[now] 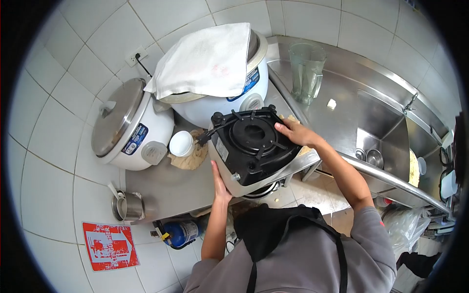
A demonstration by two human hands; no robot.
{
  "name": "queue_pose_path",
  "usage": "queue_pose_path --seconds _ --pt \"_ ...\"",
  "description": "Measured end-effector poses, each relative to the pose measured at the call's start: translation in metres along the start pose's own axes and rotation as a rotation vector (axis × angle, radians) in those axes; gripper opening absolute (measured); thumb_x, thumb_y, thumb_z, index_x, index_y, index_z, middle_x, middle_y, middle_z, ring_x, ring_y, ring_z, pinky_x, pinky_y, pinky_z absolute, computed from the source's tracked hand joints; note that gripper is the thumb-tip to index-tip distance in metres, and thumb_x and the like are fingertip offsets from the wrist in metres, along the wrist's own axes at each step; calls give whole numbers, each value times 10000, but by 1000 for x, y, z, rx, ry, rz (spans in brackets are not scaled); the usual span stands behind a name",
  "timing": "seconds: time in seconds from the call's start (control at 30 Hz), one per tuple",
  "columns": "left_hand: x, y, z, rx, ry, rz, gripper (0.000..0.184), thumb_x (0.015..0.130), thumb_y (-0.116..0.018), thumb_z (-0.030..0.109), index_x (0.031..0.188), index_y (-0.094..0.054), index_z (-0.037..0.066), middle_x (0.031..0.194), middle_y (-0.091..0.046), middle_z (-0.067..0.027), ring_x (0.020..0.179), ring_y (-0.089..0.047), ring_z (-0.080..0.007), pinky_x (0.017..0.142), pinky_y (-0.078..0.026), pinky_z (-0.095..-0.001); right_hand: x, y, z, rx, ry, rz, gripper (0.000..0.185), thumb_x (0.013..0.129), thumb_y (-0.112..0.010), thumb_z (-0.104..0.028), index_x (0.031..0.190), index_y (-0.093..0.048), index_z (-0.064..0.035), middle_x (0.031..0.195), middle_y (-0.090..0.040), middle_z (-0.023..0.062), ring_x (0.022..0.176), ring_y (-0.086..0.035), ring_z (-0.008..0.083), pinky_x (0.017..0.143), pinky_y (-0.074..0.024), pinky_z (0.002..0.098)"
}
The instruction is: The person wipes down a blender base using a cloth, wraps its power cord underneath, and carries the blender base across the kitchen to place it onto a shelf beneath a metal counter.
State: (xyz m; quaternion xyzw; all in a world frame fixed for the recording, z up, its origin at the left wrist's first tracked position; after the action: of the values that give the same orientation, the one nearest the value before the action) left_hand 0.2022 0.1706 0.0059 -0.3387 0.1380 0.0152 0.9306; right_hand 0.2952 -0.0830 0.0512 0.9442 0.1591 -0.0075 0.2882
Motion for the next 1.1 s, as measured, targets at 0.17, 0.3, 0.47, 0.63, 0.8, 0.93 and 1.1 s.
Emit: queue_pose_path --seconds 0.17,0.3,0.47,0.63,0.8,0.93,1.1 --pt "-16 7 -2 -89 -34 76 630 896 -395 531 1318 -393 64 1274 -494 -75 1172 -465 -231 1007 -351 -366 -36 4 -30 -47 97 117 806 874 -349 -617 1277 -389 80 1189 -493 315 1150 -477 382 979 -354 375" --pt "-34 18 15 41 -205 151 660 897 -329 570 1323 -385 69 1298 -469 -90 1174 -451 -261 996 -352 -378 -57 -5 -51 -44 144 130 763 902 -330 -571 1334 -290 57 1247 -447 309 1188 -442 379 997 -336 386" --pt "-46 37 37 181 -314 66 695 899 -284 588 1316 -387 41 1294 -472 -121 1171 -460 -273 996 -354 -389 -53 -22 -64 112 224 122 697 912 -333 -542 1349 -244 -6 1224 -456 313 1166 -449 407 975 -346 412" --pt "-9 163 9 105 -448 121 814 795 -435 652 1333 -342 49 1273 -453 -120 1155 -460 -271 981 -368 -406 -33 -51 -50 136 301 145 660 923 -365 -489 1353 -185 -22 1259 -415 314 1190 -406 435 991 -323 422" --pt "-44 100 45 465 -634 279 1070 595 -654 690 1334 -280 13 1221 -416 -113 1127 -426 -233 948 -354 -371 -15 -72 -24 243 419 222 650 925 -386 -442 1354 -161 -7 1324 -327 295 1252 -334 415 1026 -279 409" --pt "-45 69 60 723 -784 190 1182 545 -656 718 1349 -223 -33 1240 -384 -145 1144 -405 -254 956 -336 -377 -4 -81 -6 286 467 304 697 920 -385 -450 1341 -134 47 1328 -283 276 1271 -296 384 1049 -237 403" --pt "-31 70 56 776 -784 155 1287 500 -638 784 1352 -172 -60 1269 -371 -169 1186 -384 -264 991 -318 -389 2 -85 8 329 459 316 830 866 -405 -574 1336 -125 51 1300 -297 277 1253 -302 381 1045 -238 403"
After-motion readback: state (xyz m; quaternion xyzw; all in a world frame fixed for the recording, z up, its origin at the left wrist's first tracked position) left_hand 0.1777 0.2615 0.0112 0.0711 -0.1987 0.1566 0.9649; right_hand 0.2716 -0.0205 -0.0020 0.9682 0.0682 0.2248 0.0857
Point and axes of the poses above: each hand's wrist, its own x-axis towards the middle knuckle, its own y-axis out of the back of the hand, z = x × y, the point moved 8 cm from there along x, towards the middle knuckle
